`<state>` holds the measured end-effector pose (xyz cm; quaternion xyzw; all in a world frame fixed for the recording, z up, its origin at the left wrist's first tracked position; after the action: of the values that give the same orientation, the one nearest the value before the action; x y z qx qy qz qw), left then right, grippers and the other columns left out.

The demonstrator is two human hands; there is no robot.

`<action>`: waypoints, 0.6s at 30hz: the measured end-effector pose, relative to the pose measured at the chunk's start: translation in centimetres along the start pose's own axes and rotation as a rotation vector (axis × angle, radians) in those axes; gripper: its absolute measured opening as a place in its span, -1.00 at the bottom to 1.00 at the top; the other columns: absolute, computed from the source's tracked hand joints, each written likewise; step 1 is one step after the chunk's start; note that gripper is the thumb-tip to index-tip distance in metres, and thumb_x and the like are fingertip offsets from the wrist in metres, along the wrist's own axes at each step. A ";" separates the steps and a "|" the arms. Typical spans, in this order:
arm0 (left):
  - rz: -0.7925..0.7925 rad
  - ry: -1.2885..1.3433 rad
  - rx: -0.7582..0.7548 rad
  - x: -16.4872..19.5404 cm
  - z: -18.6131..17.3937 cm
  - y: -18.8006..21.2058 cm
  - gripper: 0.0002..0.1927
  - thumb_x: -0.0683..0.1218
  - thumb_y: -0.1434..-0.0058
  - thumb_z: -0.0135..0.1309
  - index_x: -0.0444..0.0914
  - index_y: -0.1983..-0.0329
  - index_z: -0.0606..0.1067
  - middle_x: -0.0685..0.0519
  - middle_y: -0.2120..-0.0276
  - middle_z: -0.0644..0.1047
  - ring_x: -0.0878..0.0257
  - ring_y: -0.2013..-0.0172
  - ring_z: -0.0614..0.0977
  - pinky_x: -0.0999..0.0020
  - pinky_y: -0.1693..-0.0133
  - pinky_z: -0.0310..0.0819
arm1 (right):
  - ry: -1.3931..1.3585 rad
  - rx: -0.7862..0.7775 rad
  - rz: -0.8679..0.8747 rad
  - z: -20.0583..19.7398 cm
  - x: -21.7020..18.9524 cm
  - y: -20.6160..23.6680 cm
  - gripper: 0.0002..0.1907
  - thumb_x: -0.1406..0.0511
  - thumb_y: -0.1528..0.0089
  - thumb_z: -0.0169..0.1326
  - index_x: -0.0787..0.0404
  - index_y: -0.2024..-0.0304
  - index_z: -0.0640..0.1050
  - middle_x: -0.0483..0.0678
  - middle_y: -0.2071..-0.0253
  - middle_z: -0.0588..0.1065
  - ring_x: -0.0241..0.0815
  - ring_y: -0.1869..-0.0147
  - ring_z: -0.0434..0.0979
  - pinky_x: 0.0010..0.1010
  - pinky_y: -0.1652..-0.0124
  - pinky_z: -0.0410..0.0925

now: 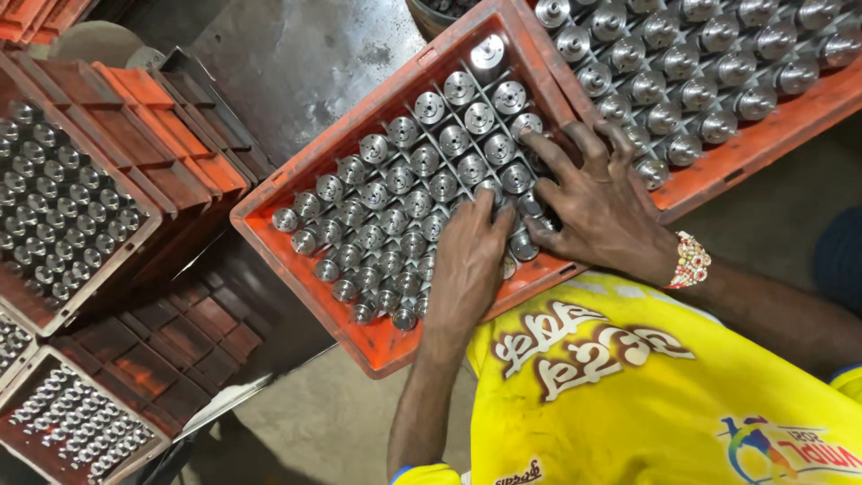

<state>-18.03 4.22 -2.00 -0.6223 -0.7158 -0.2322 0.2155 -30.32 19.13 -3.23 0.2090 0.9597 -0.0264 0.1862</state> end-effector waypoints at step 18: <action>-0.195 0.246 0.183 0.1 1.0 2.8 -0.52 -0.24 -0.18 0.29 -0.24 -0.17 0.47 -0.12 0.00 0.49 -0.03 0.08 0.62 0.11 0.10 0.56 | -0.234 0.011 -0.275 0.2 2.5 1.9 -0.59 0.27 -0.06 0.34 0.29 0.09 0.56 0.18 0.02 0.53 0.08 0.04 0.56 -0.18 0.13 0.45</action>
<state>-15.29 5.27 -2.56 -0.4946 -0.7590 -0.2605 0.3337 -31.62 21.86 -4.27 0.0721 0.9508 -0.0812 0.2902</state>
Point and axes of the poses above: each hand's wrist, its own y-axis away from the middle knuckle, its own z-axis out of the palm, x = y × z, the point moved 1 cm from there along -y, towards the middle knuckle
